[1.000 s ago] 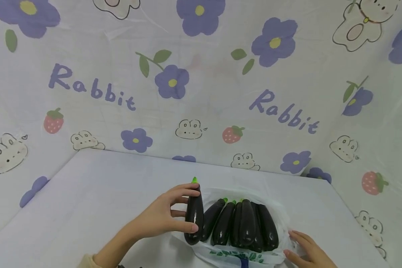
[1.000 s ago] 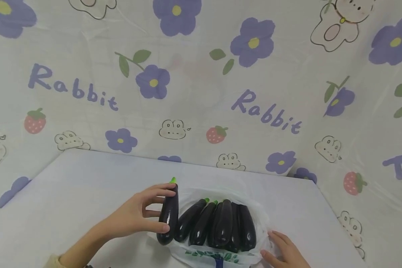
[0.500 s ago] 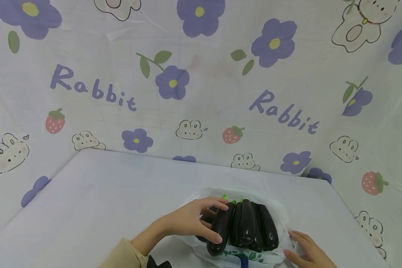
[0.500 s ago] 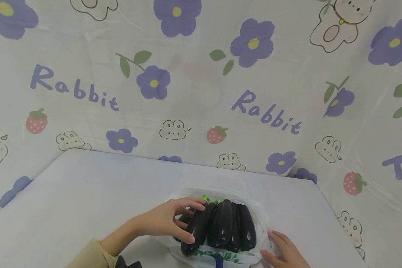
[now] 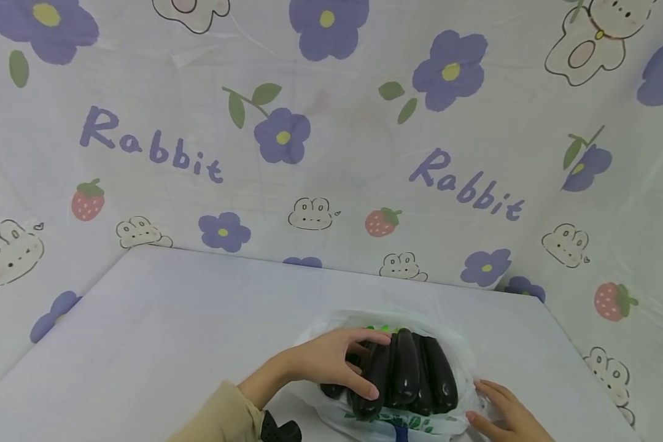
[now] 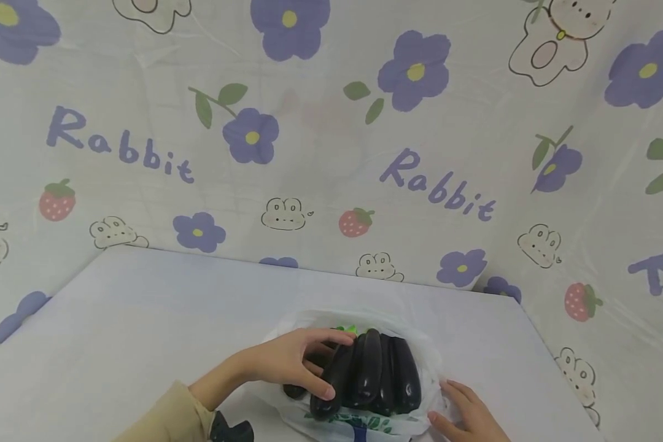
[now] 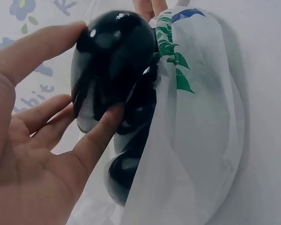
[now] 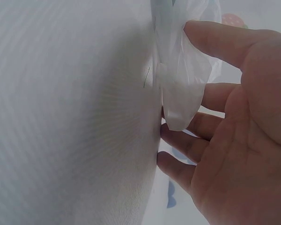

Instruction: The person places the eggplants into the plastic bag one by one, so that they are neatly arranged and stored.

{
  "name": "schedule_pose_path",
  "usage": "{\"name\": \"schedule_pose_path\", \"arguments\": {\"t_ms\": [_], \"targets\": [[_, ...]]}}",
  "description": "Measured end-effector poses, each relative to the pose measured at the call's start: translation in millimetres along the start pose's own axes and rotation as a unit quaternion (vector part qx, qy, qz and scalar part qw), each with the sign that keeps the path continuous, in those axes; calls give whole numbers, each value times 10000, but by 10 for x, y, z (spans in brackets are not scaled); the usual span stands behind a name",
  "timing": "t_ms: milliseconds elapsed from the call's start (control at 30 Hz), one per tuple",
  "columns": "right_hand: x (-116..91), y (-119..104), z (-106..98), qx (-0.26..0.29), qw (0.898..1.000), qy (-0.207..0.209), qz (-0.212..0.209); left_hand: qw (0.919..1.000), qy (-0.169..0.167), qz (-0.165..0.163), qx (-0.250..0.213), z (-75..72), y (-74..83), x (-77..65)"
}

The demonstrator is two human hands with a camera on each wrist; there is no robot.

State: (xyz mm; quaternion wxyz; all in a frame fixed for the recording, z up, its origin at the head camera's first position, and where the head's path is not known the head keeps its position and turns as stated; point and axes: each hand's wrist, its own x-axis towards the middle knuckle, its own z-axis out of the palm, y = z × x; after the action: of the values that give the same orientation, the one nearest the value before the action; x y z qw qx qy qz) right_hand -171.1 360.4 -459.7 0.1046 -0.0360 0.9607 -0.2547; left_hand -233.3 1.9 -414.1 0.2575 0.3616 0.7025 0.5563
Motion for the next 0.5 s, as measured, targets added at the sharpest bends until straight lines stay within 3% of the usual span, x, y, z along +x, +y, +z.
{"name": "schedule_pose_path", "arguments": {"t_ms": [133,267,367,500], "targets": [[3,-4,2,-38,10000,7,12,9979,-71,158,617,-4,-6,26],[5,0,7,-46,10000,13,4,9902,-59,218,1379,2,-20,44],[8,8,9,-39,10000,18,-20,9856,-71,199,1679,6,-27,45],[14,19,12,-26,10000,16,-34,9854,-113,187,1687,14,-35,50]]}}
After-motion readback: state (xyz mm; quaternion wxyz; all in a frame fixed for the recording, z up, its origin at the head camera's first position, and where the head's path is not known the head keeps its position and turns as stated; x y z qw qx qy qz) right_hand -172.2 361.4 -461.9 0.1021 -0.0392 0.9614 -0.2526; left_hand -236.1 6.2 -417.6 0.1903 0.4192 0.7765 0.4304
